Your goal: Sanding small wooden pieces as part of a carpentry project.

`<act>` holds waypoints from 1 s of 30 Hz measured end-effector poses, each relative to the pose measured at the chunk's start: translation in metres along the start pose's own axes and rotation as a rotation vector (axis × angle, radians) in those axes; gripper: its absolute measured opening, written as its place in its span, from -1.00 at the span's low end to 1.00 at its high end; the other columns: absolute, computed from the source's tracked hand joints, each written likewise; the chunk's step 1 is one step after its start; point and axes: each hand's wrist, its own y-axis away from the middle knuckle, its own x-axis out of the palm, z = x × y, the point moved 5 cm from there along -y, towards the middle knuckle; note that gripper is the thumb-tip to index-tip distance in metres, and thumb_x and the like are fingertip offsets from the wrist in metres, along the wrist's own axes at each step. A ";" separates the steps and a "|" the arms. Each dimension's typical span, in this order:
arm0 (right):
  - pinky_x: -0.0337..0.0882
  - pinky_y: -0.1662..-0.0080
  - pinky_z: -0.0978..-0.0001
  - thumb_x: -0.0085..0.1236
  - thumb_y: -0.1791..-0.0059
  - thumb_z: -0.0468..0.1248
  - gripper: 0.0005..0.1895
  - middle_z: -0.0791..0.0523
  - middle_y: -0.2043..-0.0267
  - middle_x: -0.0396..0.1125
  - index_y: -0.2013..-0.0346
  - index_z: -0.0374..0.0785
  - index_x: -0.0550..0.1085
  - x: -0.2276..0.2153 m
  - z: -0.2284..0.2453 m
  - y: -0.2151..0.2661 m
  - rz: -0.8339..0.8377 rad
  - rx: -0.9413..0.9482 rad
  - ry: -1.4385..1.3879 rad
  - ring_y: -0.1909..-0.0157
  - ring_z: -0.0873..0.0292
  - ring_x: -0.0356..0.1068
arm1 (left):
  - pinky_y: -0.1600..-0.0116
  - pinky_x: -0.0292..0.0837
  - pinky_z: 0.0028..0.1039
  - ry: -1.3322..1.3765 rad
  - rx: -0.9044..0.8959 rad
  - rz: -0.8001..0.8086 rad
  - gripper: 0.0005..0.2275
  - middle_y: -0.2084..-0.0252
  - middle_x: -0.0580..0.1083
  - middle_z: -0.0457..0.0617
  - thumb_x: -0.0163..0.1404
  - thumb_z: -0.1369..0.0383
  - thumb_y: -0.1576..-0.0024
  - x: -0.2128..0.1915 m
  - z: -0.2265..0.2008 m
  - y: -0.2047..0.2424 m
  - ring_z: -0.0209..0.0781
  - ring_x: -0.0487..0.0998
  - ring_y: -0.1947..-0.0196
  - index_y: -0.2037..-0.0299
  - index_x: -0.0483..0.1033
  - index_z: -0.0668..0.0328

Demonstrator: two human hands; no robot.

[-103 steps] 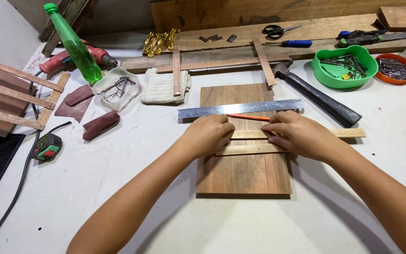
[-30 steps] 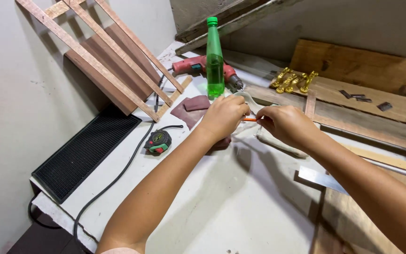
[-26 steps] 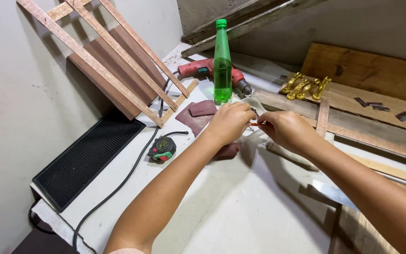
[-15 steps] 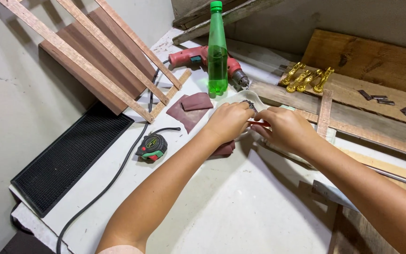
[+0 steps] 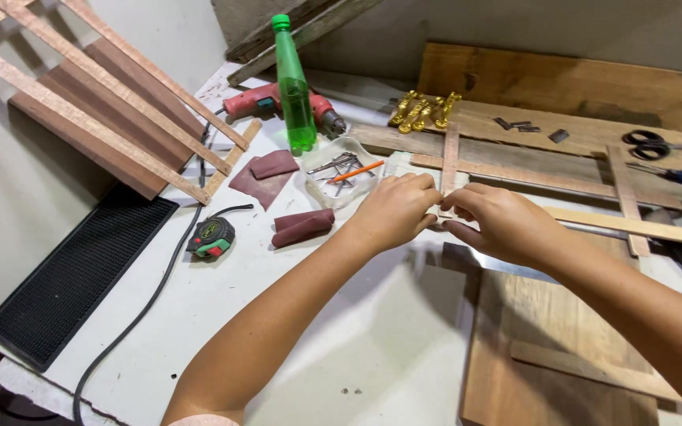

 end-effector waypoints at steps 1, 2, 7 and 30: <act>0.51 0.16 0.18 0.25 0.08 -0.10 -0.67 -0.01 0.21 0.47 0.14 -0.26 0.54 -0.007 -0.005 0.016 -0.005 0.020 0.004 0.23 0.01 0.52 | 0.02 0.41 -0.15 0.012 0.016 0.006 -0.82 0.20 0.47 0.01 0.21 0.34 -0.02 0.007 -0.013 -0.005 0.03 0.52 0.07 0.22 0.57 0.16; 0.52 0.16 0.18 0.23 0.08 -0.12 -0.69 0.01 0.20 0.48 0.14 -0.23 0.54 -0.013 -0.011 0.031 0.021 0.032 0.028 0.23 0.01 0.52 | 0.02 0.41 -0.15 0.026 0.036 0.022 -0.81 0.19 0.47 -0.01 0.21 0.35 0.01 0.016 -0.026 -0.010 0.02 0.53 0.05 0.21 0.58 0.13; 0.51 0.11 0.15 0.21 0.09 -0.20 -0.73 0.04 0.20 0.52 0.13 -0.18 0.55 -0.030 -0.057 0.117 0.068 0.222 0.082 0.18 0.01 0.54 | 0.07 0.43 -0.11 0.115 0.110 0.047 -0.74 0.19 0.51 -0.01 0.23 0.38 0.13 0.068 -0.095 -0.039 0.06 0.54 0.07 0.21 0.61 0.09; 0.46 0.02 0.08 0.29 0.17 -0.40 -0.49 -0.11 0.08 0.45 -0.07 -0.28 0.44 -0.039 -0.134 0.230 0.033 0.356 0.116 0.02 -0.18 0.44 | -0.08 0.45 -0.13 0.214 0.069 0.342 -0.74 0.10 0.54 0.08 0.18 0.28 -0.05 0.178 -0.167 -0.102 0.13 0.54 -0.01 0.07 0.65 0.10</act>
